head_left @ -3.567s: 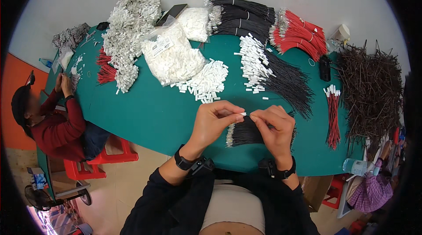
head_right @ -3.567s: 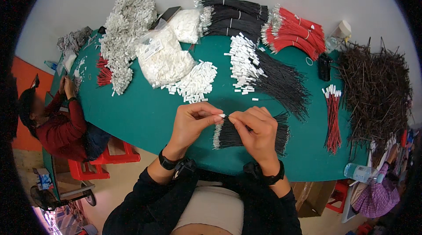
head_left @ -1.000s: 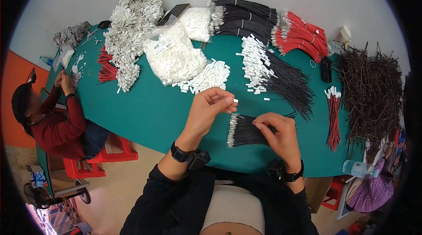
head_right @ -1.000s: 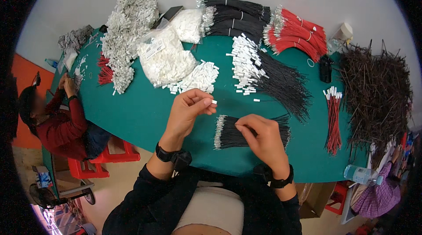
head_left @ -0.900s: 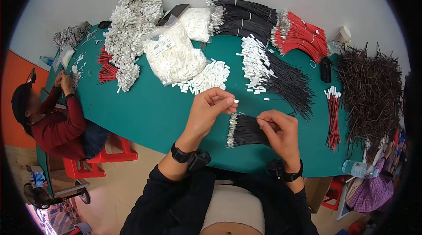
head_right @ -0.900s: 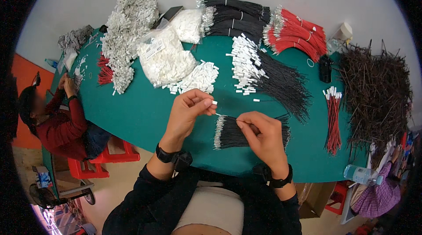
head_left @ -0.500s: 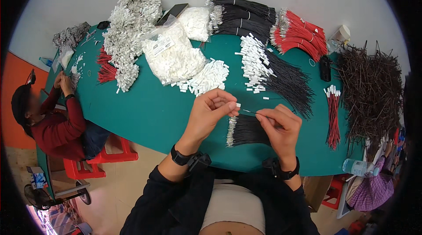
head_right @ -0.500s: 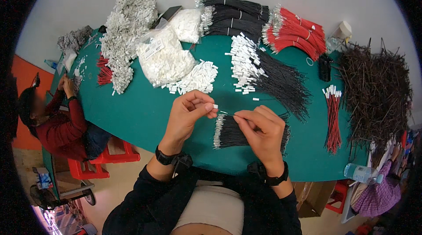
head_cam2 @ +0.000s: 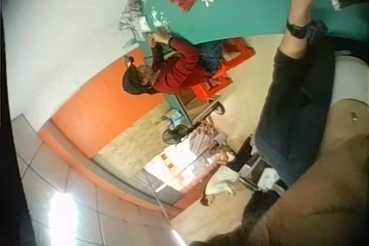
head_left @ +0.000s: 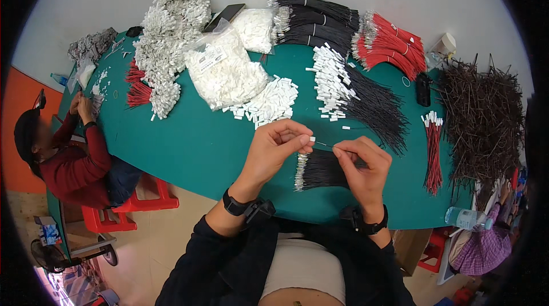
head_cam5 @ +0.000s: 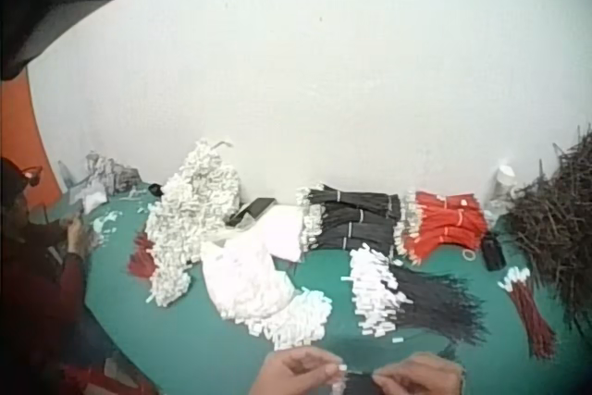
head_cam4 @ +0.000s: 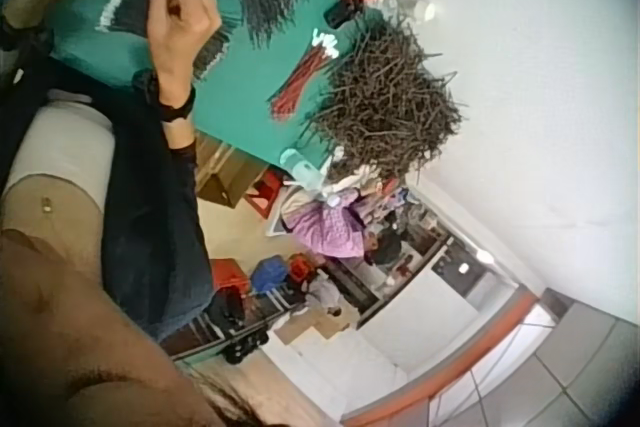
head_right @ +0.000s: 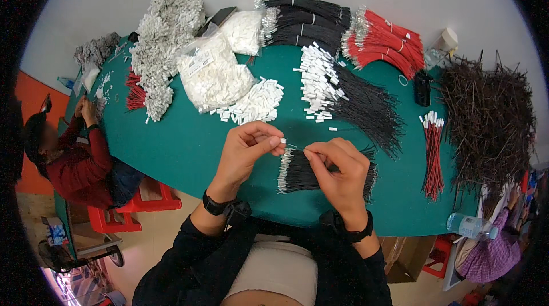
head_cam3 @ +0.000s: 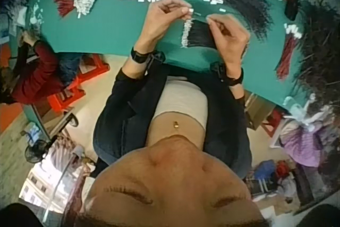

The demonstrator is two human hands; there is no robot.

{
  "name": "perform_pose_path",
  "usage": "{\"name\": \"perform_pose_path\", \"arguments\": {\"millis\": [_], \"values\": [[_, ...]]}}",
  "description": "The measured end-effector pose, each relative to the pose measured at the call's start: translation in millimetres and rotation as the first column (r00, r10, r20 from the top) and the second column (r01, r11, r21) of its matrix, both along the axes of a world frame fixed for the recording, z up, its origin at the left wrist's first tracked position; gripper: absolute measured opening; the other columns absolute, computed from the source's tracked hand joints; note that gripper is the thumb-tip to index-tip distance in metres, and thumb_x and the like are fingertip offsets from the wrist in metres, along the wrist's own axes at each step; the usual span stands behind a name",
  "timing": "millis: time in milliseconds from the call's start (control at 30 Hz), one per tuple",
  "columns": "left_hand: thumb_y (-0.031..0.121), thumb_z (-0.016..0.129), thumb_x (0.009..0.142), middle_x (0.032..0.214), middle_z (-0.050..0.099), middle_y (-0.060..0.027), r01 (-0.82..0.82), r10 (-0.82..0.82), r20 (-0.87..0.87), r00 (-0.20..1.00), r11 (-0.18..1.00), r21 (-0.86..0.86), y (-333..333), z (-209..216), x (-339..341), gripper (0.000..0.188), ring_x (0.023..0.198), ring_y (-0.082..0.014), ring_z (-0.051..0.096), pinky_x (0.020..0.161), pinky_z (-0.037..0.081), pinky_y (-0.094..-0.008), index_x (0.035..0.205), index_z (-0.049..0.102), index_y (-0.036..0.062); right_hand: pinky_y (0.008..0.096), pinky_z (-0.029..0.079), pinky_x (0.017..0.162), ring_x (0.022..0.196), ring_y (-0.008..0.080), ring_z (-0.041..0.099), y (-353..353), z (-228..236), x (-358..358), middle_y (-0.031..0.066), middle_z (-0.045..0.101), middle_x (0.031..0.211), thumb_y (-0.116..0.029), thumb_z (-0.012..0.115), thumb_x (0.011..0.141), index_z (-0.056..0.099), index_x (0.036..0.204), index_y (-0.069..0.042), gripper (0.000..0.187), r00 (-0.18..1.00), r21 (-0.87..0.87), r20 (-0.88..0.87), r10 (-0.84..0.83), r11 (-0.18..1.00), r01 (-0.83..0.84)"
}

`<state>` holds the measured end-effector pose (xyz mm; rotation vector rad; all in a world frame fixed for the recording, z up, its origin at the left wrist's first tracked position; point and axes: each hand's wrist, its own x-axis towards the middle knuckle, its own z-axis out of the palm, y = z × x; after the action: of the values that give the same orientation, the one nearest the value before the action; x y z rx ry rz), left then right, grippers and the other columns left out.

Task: The recorder is manually attaching small white plastic connectors to the ends of black wires at an assembly workbench.

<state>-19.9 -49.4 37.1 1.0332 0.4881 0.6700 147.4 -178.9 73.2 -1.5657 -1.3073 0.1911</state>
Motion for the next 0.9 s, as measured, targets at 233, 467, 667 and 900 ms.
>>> {"name": "perform_pose_path", "arguments": {"millis": [233, 467, 667, 900], "values": [[0.001, 0.072, 0.096, 0.093, 0.076, -0.0119, 0.014, -0.014, -0.014, 1.000, 1.000, 0.010, 0, 0, -2, 0.012, 0.082, -0.0173, 0.074, 0.076, 0.060, -0.0290, 0.108, 0.072, -0.0039, 0.0255, 0.043, 0.054, 0.060, 0.0120, 0.056, 2, -2, -2, 0.0043, 0.064, 0.072, 0.003, 0.081, 0.082, 0.076, 0.091, -0.002, 0.011, 0.998, -0.003, -0.060, -0.001, 1.000, 0.001], [-0.001, 0.074, 0.094, 0.093, 0.077, -0.0131, 0.038, -0.037, -0.023, 0.999, 0.999, 0.011, -1, 0, -2, 0.012, 0.084, -0.0179, 0.075, 0.077, 0.060, -0.0283, 0.105, 0.072, -0.0052, 0.0254, 0.042, 0.053, 0.059, 0.0114, 0.056, 4, -3, -5, 0.0040, 0.063, 0.072, 0.002, 0.080, 0.083, 0.076, 0.091, -0.002, 0.010, 0.995, -0.020, -0.098, 0.013, 1.000, -0.015], [-0.003, 0.075, 0.092, 0.093, 0.077, -0.0138, 0.056, -0.046, -0.124, 0.991, 0.995, 0.080, -4, 2, -3, 0.012, 0.085, -0.0181, 0.076, 0.078, 0.061, -0.0281, 0.103, 0.073, -0.0063, 0.0279, 0.041, 0.052, 0.058, 0.0141, 0.055, 5, -4, -6, 0.0050, 0.064, 0.073, 0.002, 0.080, 0.083, 0.077, 0.091, -0.003, 0.011, 0.999, -0.029, -0.045, 0.031, 0.999, -0.032], [-0.004, 0.075, 0.092, 0.093, 0.077, -0.0140, 0.073, -0.068, -0.123, 0.990, 0.997, 0.038, -9, 0, 0, 0.011, 0.084, -0.0185, 0.076, 0.078, 0.062, -0.0289, 0.102, 0.072, -0.0062, 0.0308, 0.040, 0.052, 0.059, 0.0176, 0.054, 6, -7, -3, 0.0060, 0.063, 0.070, 0.003, 0.080, 0.081, 0.076, 0.090, -0.002, 0.011, 0.999, 0.004, -0.003, 0.052, 0.999, -0.052]]}}
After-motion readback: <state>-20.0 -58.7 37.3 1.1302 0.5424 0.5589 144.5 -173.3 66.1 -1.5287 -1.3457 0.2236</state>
